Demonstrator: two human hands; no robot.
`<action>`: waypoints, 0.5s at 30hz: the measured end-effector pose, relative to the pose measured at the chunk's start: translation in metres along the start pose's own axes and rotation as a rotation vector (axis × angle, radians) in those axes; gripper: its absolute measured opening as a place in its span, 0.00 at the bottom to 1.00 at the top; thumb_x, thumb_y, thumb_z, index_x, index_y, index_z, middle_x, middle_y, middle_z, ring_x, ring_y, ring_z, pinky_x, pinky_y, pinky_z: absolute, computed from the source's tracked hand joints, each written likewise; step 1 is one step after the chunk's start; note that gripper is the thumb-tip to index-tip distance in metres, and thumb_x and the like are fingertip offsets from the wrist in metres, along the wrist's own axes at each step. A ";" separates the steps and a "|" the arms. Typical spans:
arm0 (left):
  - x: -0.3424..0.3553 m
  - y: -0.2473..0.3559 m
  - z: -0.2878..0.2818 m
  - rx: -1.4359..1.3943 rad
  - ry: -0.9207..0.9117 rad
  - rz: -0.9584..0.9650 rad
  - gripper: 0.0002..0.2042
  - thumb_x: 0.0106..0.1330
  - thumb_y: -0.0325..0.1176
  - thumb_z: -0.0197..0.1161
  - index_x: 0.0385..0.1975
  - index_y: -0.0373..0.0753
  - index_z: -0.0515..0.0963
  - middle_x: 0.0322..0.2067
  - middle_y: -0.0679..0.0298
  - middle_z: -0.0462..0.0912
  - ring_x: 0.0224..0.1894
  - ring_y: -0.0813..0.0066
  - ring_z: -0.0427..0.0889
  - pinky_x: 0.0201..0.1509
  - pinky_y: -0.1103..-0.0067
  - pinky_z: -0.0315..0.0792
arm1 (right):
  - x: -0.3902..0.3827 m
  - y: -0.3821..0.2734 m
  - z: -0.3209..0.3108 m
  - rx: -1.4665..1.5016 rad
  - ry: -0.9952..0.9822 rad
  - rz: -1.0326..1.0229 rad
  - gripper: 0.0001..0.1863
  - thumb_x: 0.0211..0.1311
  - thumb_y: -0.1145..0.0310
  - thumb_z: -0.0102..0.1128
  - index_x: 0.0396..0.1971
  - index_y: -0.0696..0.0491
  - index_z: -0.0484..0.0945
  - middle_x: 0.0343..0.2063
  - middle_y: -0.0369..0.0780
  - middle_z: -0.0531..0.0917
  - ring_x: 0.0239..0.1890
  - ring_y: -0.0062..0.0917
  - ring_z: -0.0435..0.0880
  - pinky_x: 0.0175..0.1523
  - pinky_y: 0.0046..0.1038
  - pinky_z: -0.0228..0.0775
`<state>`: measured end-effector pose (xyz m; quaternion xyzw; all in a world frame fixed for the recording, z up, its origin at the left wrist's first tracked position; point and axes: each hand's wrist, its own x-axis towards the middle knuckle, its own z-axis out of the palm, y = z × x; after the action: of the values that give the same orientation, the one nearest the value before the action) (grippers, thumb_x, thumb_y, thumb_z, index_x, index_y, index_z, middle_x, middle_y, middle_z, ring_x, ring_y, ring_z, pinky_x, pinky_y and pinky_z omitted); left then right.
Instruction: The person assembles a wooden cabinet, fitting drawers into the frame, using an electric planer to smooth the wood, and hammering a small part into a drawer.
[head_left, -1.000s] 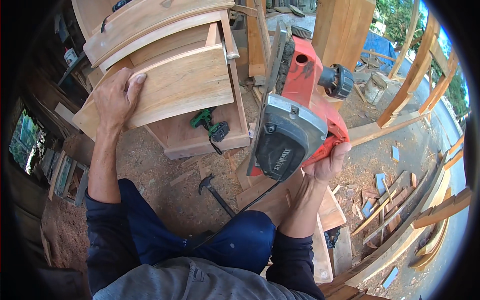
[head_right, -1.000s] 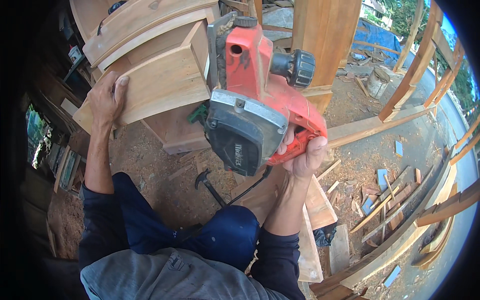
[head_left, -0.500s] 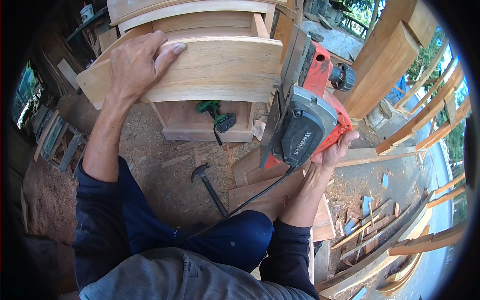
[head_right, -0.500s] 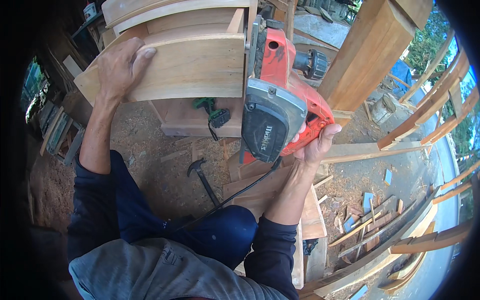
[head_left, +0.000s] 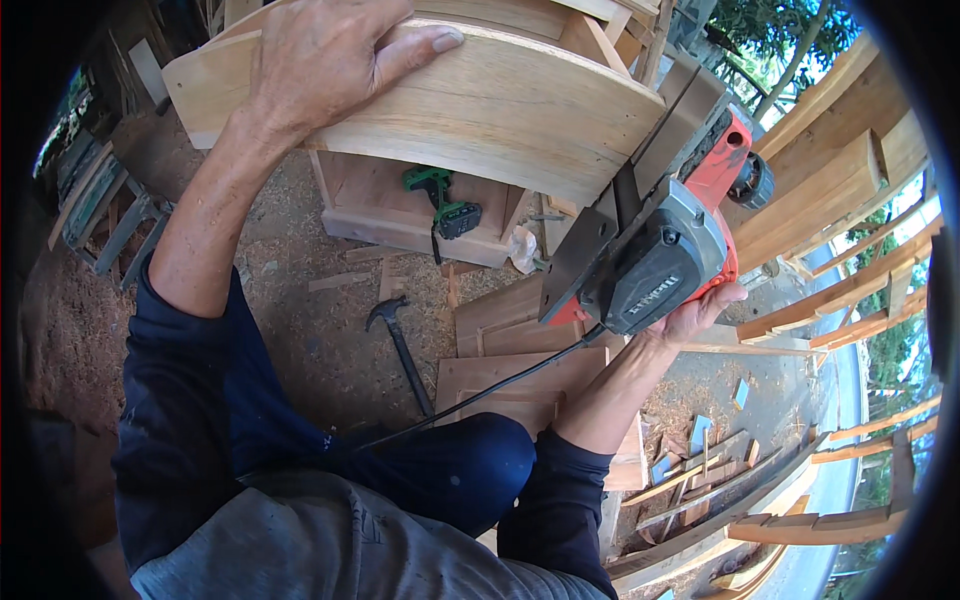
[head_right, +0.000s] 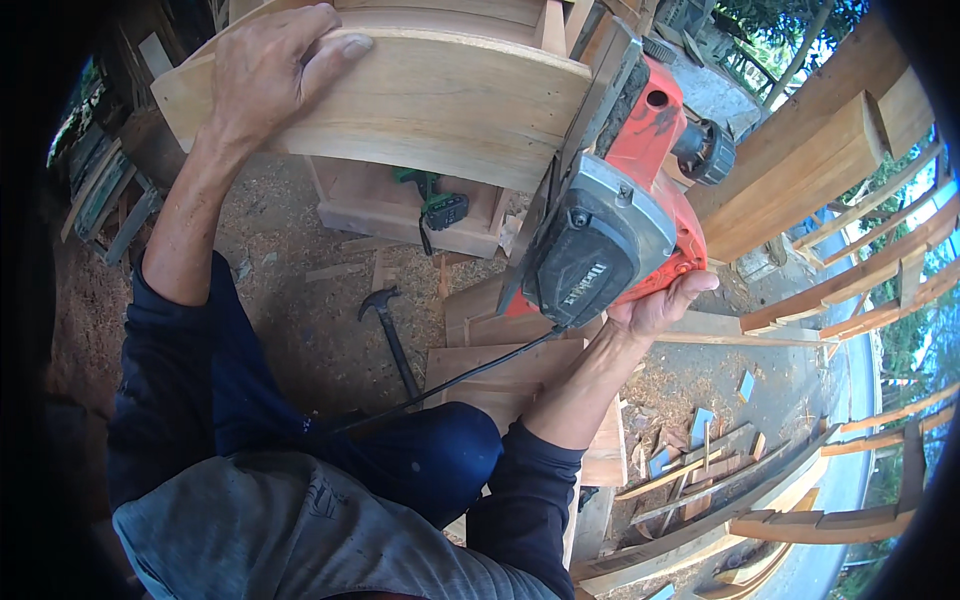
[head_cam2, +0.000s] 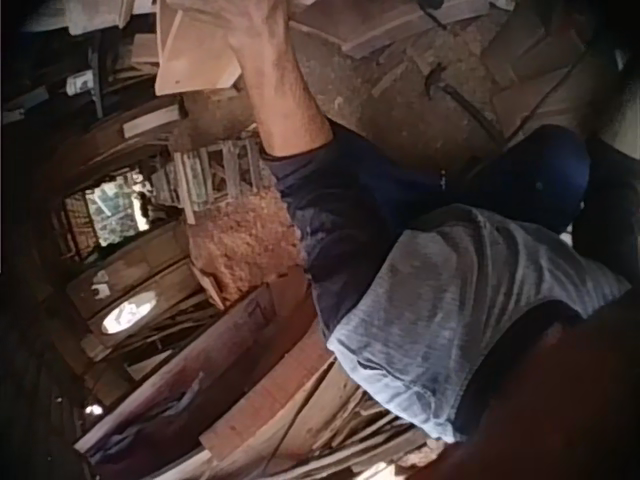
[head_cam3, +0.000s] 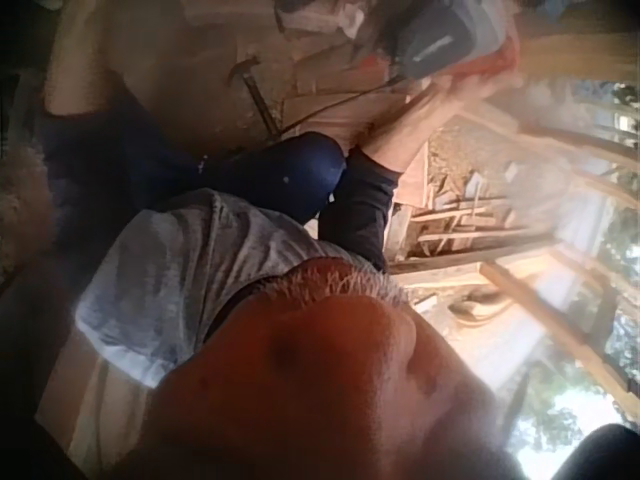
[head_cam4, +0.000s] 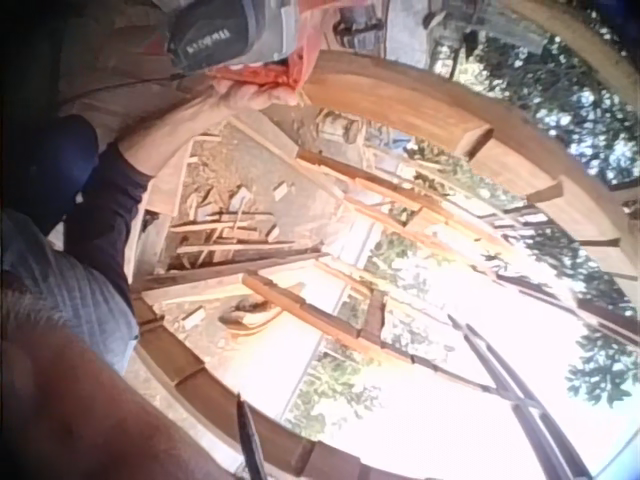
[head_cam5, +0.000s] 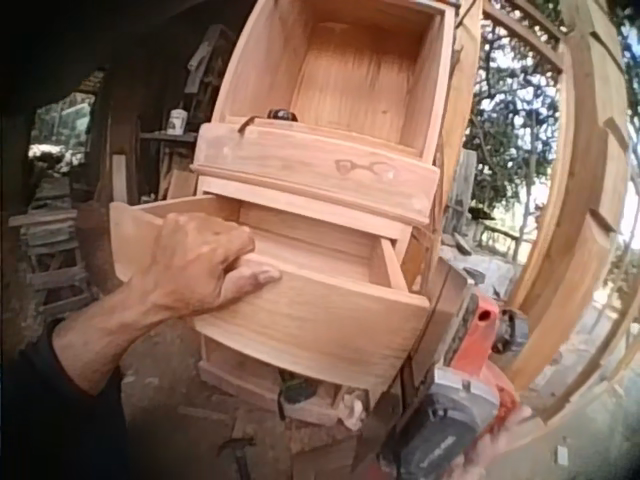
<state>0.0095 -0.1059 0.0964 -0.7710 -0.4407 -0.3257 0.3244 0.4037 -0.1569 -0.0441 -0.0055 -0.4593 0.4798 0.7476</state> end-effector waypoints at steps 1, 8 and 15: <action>0.002 -0.001 0.003 -0.002 0.132 0.063 0.23 0.61 0.53 0.64 0.17 0.38 0.71 0.16 0.55 0.74 0.19 0.55 0.75 0.24 0.63 0.68 | 0.001 0.001 0.001 0.012 -0.026 -0.002 0.47 0.62 0.33 0.50 0.65 0.61 0.61 0.60 0.51 0.74 0.59 0.41 0.77 0.63 0.47 0.71; -0.001 -0.009 0.015 -0.026 0.196 0.100 0.22 0.71 0.53 0.53 0.21 0.42 0.75 0.15 0.60 0.73 0.18 0.65 0.74 0.23 0.69 0.66 | 0.011 0.009 0.008 -0.148 0.055 -0.082 0.48 0.62 0.32 0.49 0.65 0.63 0.62 0.54 0.48 0.79 0.52 0.33 0.82 0.56 0.36 0.77; -0.003 -0.007 0.019 -0.022 0.182 0.073 0.23 0.72 0.53 0.51 0.21 0.42 0.74 0.14 0.61 0.71 0.17 0.64 0.73 0.24 0.69 0.66 | 0.023 0.008 0.013 -0.291 0.114 -0.141 0.51 0.59 0.29 0.53 0.63 0.63 0.63 0.51 0.46 0.79 0.50 0.31 0.82 0.55 0.35 0.77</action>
<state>0.0059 -0.0900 0.0845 -0.7573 -0.3771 -0.3873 0.3665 0.3920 -0.1415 -0.0245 -0.1085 -0.4800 0.3534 0.7956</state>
